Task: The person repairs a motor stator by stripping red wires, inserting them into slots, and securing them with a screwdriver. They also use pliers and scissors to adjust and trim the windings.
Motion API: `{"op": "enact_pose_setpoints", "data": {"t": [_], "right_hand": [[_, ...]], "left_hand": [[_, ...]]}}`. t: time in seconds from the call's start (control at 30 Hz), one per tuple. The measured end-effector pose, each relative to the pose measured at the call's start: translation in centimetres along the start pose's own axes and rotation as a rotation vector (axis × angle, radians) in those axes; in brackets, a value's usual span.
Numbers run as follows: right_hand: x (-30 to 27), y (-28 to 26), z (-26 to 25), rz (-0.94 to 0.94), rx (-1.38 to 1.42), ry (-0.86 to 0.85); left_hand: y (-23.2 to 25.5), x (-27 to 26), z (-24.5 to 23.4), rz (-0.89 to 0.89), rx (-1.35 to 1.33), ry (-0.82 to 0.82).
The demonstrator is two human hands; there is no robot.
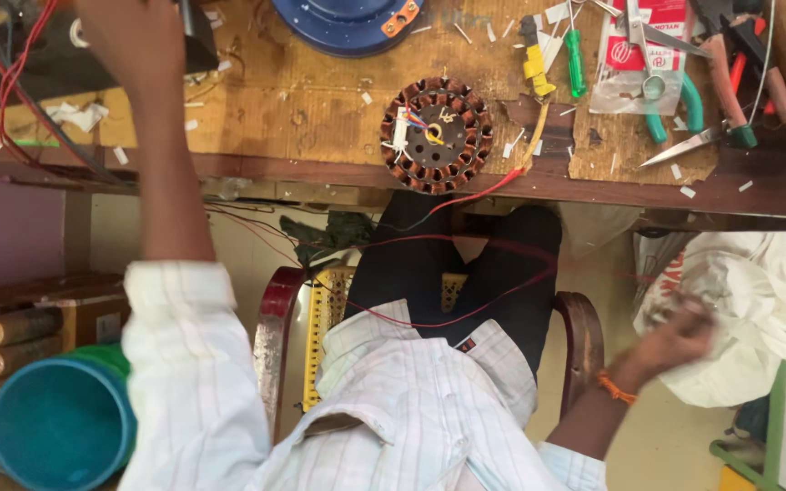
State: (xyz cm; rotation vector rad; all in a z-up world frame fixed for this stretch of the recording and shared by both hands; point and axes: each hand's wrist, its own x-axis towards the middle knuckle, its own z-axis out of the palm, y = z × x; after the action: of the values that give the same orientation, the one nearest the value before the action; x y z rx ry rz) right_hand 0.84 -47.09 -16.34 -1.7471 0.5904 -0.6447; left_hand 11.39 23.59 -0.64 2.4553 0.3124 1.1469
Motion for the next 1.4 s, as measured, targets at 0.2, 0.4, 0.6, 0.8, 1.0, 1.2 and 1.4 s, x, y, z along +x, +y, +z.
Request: {"op": "enact_pose_setpoints", "data": {"t": [0.2, 0.4, 0.6, 0.8, 1.0, 1.2, 1.4], "right_hand": [[2.5, -9.4, 1.8, -0.241, 0.273, -0.053], [3.7, -18.8, 18.9, -0.768, -0.097, -0.634], [5.6, -17.0, 27.1, -1.049, -0.701, -0.501], [7.9, -12.8, 22.2, -1.088, -0.257, -0.337], [-1.0, -13.8, 11.4, -0.2, 0.423, -0.673], [-8.1, -16.6, 12.4, -0.593, -0.3, -0.949], [-9.6, -18.7, 13.6, -0.259, -0.057, -0.89]], "left_hand": [[12.4, -11.9, -4.5, -0.156, -0.342, -0.325], [19.2, -17.5, -6.6, -0.137, -0.446, -0.512], [21.6, -21.1, -6.2, -0.005, -0.514, -0.666], [23.4, -21.9, -4.2, 0.047, -0.603, -0.724], [23.6, -20.9, -3.5, -0.063, -0.601, -0.551], [24.1, -19.5, -1.9, -0.062, -0.414, -0.478], [24.5, -19.2, -0.2, -0.067, -0.316, -0.466]]}}
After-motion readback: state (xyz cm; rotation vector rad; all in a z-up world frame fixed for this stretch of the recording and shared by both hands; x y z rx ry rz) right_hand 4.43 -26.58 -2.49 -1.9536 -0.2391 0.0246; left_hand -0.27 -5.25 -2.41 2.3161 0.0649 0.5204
